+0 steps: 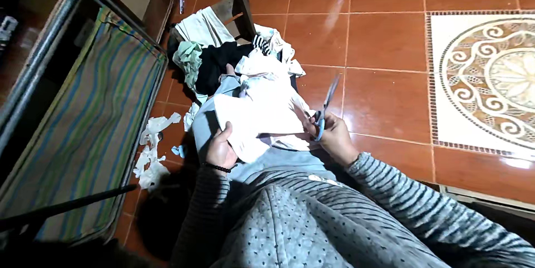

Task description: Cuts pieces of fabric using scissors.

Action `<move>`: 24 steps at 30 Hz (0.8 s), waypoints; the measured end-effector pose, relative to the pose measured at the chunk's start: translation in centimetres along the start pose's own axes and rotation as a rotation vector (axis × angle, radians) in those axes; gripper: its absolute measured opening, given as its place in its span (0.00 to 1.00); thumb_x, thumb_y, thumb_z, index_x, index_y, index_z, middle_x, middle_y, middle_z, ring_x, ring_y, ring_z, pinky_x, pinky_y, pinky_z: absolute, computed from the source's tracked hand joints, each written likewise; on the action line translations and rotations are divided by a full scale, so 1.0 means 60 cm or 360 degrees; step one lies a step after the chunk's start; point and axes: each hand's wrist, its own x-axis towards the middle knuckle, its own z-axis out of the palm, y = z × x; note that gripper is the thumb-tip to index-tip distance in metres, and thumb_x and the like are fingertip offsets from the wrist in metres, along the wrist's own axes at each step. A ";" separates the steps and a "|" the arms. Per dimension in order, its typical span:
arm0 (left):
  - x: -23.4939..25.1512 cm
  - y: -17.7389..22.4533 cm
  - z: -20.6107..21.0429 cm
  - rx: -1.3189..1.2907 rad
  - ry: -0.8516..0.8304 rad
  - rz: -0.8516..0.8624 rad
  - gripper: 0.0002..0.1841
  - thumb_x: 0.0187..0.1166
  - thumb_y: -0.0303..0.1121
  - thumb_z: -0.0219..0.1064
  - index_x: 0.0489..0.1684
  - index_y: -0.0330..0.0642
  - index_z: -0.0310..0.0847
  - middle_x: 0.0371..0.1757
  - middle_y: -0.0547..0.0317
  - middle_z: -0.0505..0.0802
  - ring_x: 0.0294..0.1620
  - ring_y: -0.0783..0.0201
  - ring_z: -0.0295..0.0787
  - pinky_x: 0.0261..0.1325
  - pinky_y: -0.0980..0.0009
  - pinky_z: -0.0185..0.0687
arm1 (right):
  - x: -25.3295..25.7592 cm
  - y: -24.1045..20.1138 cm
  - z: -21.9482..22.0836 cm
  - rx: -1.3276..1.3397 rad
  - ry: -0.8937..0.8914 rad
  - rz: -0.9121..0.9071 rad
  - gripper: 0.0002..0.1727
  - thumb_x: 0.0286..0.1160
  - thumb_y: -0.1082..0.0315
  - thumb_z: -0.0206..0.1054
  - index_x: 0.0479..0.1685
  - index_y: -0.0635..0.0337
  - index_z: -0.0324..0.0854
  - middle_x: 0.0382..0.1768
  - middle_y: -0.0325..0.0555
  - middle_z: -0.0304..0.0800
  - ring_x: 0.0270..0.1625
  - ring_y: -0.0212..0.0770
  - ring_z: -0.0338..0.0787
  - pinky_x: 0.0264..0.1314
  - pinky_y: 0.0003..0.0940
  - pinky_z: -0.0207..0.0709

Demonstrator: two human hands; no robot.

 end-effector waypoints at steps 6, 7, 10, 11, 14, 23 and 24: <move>-0.020 -0.019 0.012 -0.0572 0.0016 -0.0047 0.20 0.95 0.39 0.39 0.63 0.39 0.74 0.48 0.48 0.93 0.50 0.56 0.94 0.53 0.58 0.91 | -0.011 -0.009 0.019 -0.0037 -0.0155 0.0008 0.11 0.60 0.72 0.74 0.40 0.58 0.78 0.31 0.32 0.88 0.31 0.24 0.87 0.36 0.23 0.85; -0.023 -0.020 0.013 -0.0541 -0.0064 -0.0083 0.20 0.93 0.38 0.39 0.62 0.39 0.75 0.47 0.47 0.93 0.49 0.55 0.94 0.53 0.57 0.92 | -0.006 -0.012 0.017 -0.0076 -0.0208 0.0027 0.12 0.61 0.71 0.74 0.40 0.59 0.79 0.31 0.32 0.88 0.31 0.24 0.88 0.37 0.23 0.85; -0.030 -0.017 0.010 -0.0301 -0.0233 -0.0122 0.14 0.88 0.27 0.44 0.61 0.37 0.74 0.47 0.46 0.94 0.48 0.55 0.95 0.53 0.56 0.92 | 0.002 -0.018 0.005 -0.0255 -0.0301 0.0009 0.14 0.61 0.68 0.75 0.43 0.62 0.80 0.32 0.34 0.87 0.31 0.25 0.87 0.38 0.25 0.84; -0.032 -0.011 0.009 -0.0217 -0.0259 -0.0047 0.13 0.86 0.23 0.46 0.62 0.35 0.72 0.48 0.45 0.94 0.49 0.54 0.95 0.55 0.55 0.92 | 0.002 -0.020 0.000 -0.0323 -0.0304 -0.0063 0.16 0.62 0.65 0.76 0.46 0.62 0.81 0.34 0.36 0.88 0.33 0.25 0.87 0.38 0.25 0.84; -0.044 0.022 0.016 0.0006 -0.0172 0.0240 0.13 0.85 0.17 0.49 0.62 0.32 0.70 0.46 0.47 0.94 0.47 0.56 0.96 0.55 0.56 0.93 | -0.008 -0.038 -0.018 -0.0423 -0.0360 -0.0323 0.24 0.69 0.51 0.73 0.53 0.61 0.82 0.40 0.37 0.90 0.36 0.25 0.87 0.38 0.25 0.83; -0.047 0.099 -0.008 -0.0480 -0.0380 0.0507 0.25 0.94 0.48 0.39 0.54 0.48 0.85 0.46 0.56 0.96 0.49 0.62 0.96 0.52 0.59 0.94 | -0.052 -0.106 0.009 -0.0096 -0.1258 -0.0371 0.28 0.68 0.36 0.73 0.38 0.54 0.82 0.29 0.26 0.83 0.30 0.17 0.79 0.30 0.16 0.71; -0.047 0.097 -0.018 -0.0500 -0.0543 0.0497 0.21 0.91 0.51 0.49 0.57 0.48 0.85 0.49 0.55 0.96 0.52 0.61 0.95 0.56 0.58 0.93 | -0.050 -0.110 0.022 -0.0093 -0.1186 -0.0454 0.27 0.70 0.38 0.73 0.39 0.56 0.81 0.30 0.27 0.83 0.31 0.16 0.79 0.31 0.16 0.72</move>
